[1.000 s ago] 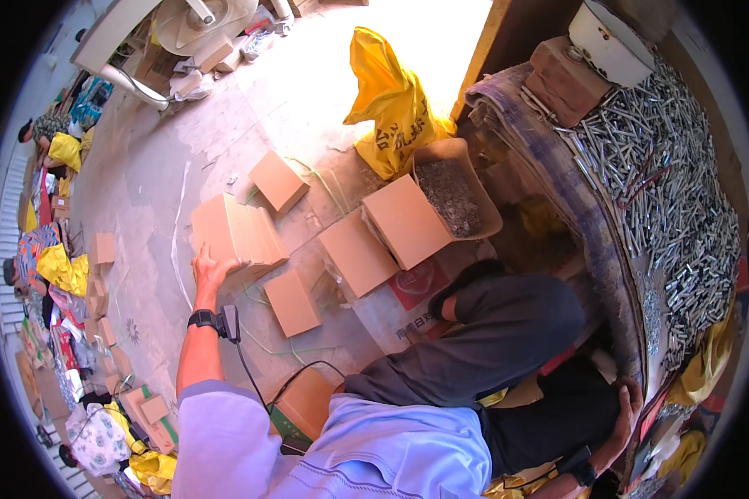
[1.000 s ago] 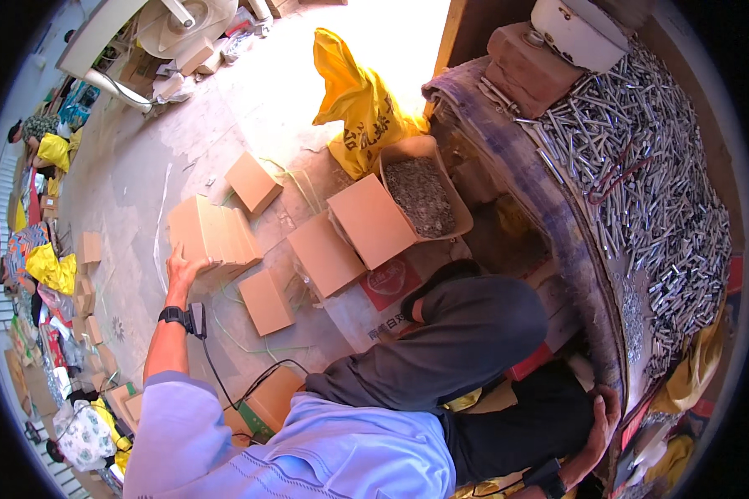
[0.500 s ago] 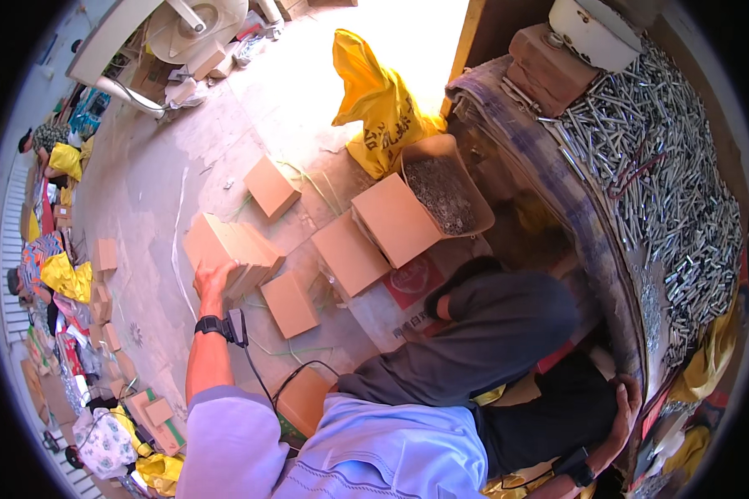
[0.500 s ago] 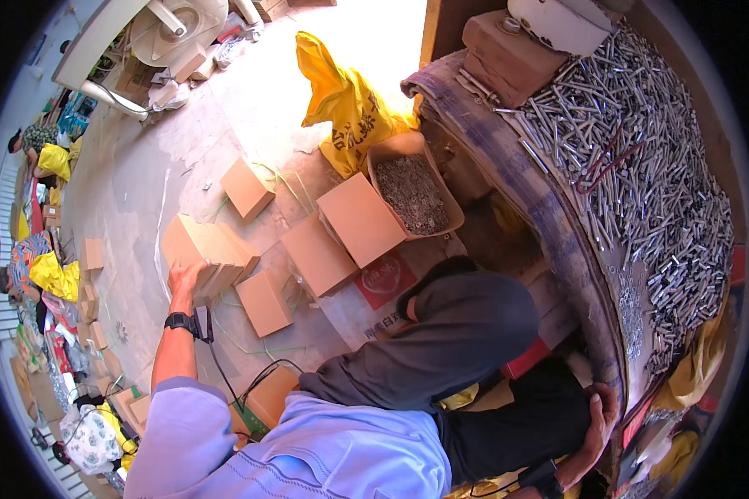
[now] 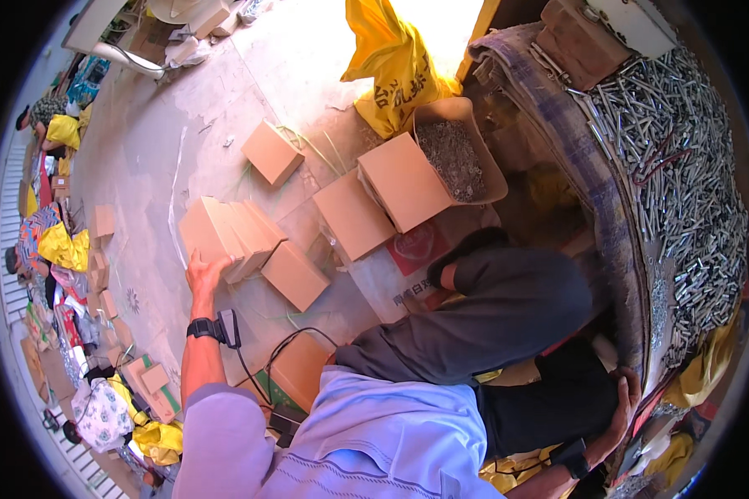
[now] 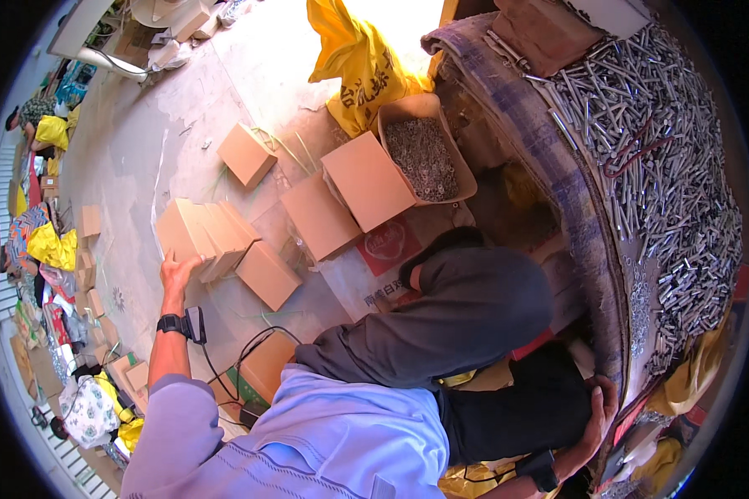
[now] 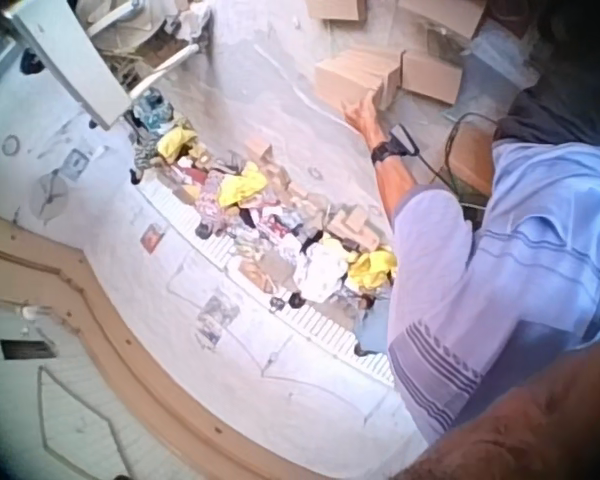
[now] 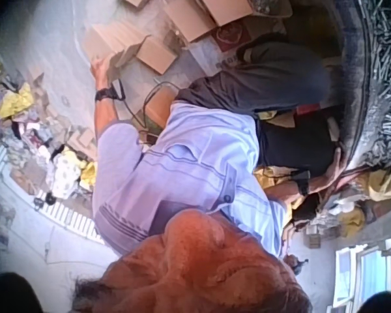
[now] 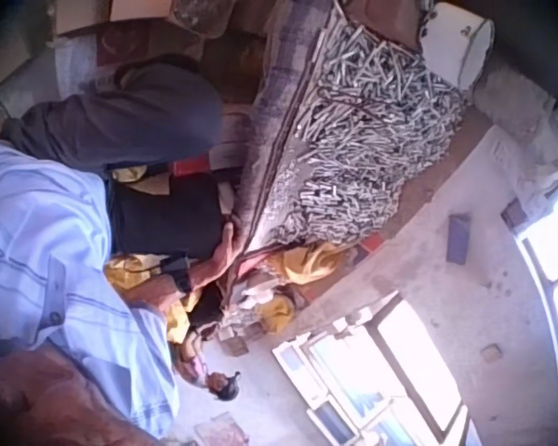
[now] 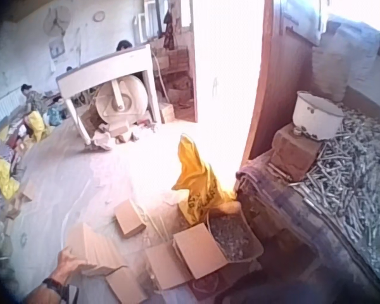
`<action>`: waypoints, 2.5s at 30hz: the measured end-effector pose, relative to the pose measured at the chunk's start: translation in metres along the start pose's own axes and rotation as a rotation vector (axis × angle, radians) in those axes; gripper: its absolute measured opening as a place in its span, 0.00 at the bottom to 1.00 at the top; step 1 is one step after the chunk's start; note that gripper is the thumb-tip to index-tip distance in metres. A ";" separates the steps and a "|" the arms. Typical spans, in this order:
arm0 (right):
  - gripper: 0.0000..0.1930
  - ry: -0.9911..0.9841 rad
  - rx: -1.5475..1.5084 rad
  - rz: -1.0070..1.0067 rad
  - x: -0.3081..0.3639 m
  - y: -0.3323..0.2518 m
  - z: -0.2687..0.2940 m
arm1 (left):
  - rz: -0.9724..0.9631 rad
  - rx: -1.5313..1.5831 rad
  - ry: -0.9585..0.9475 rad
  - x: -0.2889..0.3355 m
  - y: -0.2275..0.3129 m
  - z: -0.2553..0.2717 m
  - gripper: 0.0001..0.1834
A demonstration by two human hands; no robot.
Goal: Manually assembling washers onto bolts and sorting metal parts into various containers and bags.
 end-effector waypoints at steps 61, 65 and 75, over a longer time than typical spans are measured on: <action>0.16 0.239 0.087 -0.243 0.036 0.006 0.020 | -0.535 -0.323 -0.397 -0.134 0.145 -0.230 0.28; 0.17 0.216 0.077 -0.249 0.034 0.007 0.021 | -0.654 -0.194 -0.306 -0.120 0.126 -0.223 0.36; 0.17 0.266 0.005 -0.230 0.041 0.003 0.018 | 0.085 0.089 -0.152 -0.150 0.104 -0.231 0.64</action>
Point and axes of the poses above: each hand's wrist, its own x-axis away from the middle knuckle, its own z-axis out of the back of the hand, y = z × x, the point moved 4 cm from there along -x, towards the middle knuckle, and after that the axes turned 14 degrees about -z, right-handed, at the moved point
